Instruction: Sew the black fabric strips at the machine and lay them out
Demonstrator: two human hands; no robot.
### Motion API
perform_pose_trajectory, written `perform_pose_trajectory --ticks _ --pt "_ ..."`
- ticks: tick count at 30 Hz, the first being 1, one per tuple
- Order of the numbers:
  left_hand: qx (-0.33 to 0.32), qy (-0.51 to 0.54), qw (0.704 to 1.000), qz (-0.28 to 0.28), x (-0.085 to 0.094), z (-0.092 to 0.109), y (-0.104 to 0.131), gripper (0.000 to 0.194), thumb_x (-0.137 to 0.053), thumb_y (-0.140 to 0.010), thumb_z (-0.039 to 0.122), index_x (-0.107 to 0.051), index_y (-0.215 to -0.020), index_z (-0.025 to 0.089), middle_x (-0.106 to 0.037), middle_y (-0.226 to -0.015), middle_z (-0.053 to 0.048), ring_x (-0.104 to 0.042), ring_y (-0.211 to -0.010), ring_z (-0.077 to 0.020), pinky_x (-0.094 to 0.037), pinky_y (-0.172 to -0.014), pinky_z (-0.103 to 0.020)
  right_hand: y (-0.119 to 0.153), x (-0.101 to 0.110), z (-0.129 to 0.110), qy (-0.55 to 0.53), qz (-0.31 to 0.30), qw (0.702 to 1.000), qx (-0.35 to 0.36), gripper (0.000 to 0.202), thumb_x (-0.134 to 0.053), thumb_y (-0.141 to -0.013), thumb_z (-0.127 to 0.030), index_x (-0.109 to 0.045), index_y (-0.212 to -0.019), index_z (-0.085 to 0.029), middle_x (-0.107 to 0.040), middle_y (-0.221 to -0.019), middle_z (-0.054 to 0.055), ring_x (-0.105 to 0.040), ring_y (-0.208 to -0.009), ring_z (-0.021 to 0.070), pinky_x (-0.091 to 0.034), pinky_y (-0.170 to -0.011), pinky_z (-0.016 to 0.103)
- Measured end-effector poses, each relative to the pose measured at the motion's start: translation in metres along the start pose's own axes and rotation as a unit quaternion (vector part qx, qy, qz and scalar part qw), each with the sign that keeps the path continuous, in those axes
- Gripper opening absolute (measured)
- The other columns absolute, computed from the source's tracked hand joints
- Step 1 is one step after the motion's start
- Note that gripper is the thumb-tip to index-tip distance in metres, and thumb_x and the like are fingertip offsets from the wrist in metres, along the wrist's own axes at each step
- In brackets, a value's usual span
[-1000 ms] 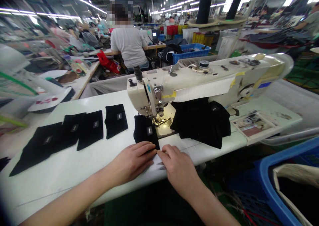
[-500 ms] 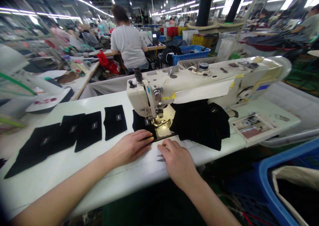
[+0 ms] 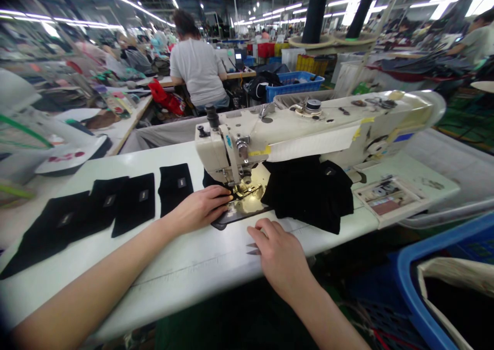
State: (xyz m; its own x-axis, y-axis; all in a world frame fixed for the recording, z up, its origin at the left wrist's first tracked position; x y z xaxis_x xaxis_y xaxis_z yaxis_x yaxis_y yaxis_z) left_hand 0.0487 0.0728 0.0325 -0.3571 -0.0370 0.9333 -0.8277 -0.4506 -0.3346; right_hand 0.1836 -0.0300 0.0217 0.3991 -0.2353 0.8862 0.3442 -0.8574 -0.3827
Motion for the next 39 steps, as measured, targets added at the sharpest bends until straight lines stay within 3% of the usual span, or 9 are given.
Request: perform_pose_trajectory --ticks 8,15,21,25,33,39 --pt "0.003 -0.015 1.0 0.0 -0.001 -0.014 -0.005 0.029 -0.048 -0.101 0.027 -0.071 -0.114 0.014 -0.068 -0.114 -0.011 -0.065 -0.107 -0.0223 -0.057 -0.098 -0.039 0.002 0.007 0.002 -0.001 0.011 1.0 0.002 0.054 -0.044 -0.073 0.009 -0.068 -0.114 -0.017 -0.068 -0.105 0.009 -0.065 -0.087 0.0203 -0.053 -0.07 0.028" --pt "0.023 -0.007 1.0 0.014 -0.002 -0.014 -0.003 0.029 -0.047 -0.101 0.026 -0.07 -0.114 0.013 -0.068 -0.116 -0.013 -0.064 -0.109 -0.0234 -0.057 -0.096 -0.04 0.008 0.011 0.001 -0.001 0.034 0.999 0.008 0.053 -0.042 -0.073 0.008 -0.068 -0.111 -0.016 -0.068 -0.104 0.01 -0.066 -0.086 0.0208 -0.053 -0.068 0.028" --pt "0.113 -0.038 0.993 0.022 -0.013 -0.002 0.006 0.028 -0.045 -0.101 0.02 -0.065 -0.117 0.01 -0.065 -0.124 -0.016 -0.062 -0.118 -0.0252 -0.054 -0.103 -0.04 0.015 -0.002 -0.011 0.013 0.064 0.997 0.031 0.043 -0.042 -0.079 0.001 -0.067 -0.11 -0.016 -0.068 -0.099 0.007 -0.068 -0.077 0.0169 -0.051 -0.059 0.024" --pt "0.134 -0.043 0.99 0.026 -0.02 0.004 0.009 0.032 -0.045 -0.1 0.021 -0.06 -0.122 0.004 -0.061 -0.132 -0.021 -0.056 -0.128 -0.0281 -0.046 -0.113 -0.041 0.02 -0.013 -0.009 0.025 0.069 0.997 0.032 0.04 -0.042 -0.084 -0.003 -0.065 -0.113 -0.019 -0.068 -0.102 0.006 -0.068 -0.075 0.0152 -0.05 -0.057 0.023" --pt "0.162 -0.026 0.986 0.007 -0.022 -0.001 0.013 0.036 -0.043 -0.101 0.022 -0.056 -0.13 0.006 -0.058 -0.137 -0.02 -0.053 -0.134 -0.0283 -0.042 -0.116 -0.045 0.026 -0.018 -0.007 0.042 0.081 0.995 0.038 0.034 -0.041 -0.092 -0.011 -0.065 -0.115 -0.02 -0.068 -0.102 0.006 -0.069 -0.076 0.017 -0.051 -0.058 0.026" --pt "0.225 -0.077 0.971 0.011 -0.021 -0.015 0.018 0.039 -0.044 -0.102 0.025 -0.054 -0.133 0.003 -0.055 -0.142 -0.022 -0.05 -0.137 -0.03 -0.041 -0.115 -0.045 0.023 -0.015 -0.008 0.043 0.091 0.994 0.041 0.034 -0.041 -0.092 -0.012 -0.066 -0.113 -0.02 -0.069 -0.102 0.006 -0.069 -0.073 0.0161 -0.051 -0.056 0.025"
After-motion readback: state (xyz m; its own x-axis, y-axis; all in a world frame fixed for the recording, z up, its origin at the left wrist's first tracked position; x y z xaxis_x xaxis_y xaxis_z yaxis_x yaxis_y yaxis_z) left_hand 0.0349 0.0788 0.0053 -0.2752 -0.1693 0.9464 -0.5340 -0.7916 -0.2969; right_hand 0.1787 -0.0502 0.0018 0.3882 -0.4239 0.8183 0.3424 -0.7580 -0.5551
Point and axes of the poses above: each hand's wrist, its own y-axis away from the middle knuckle, its own x-axis out of the back of the hand, z = x × y, the point moved 9 cm from there along -y, towards the middle knuckle
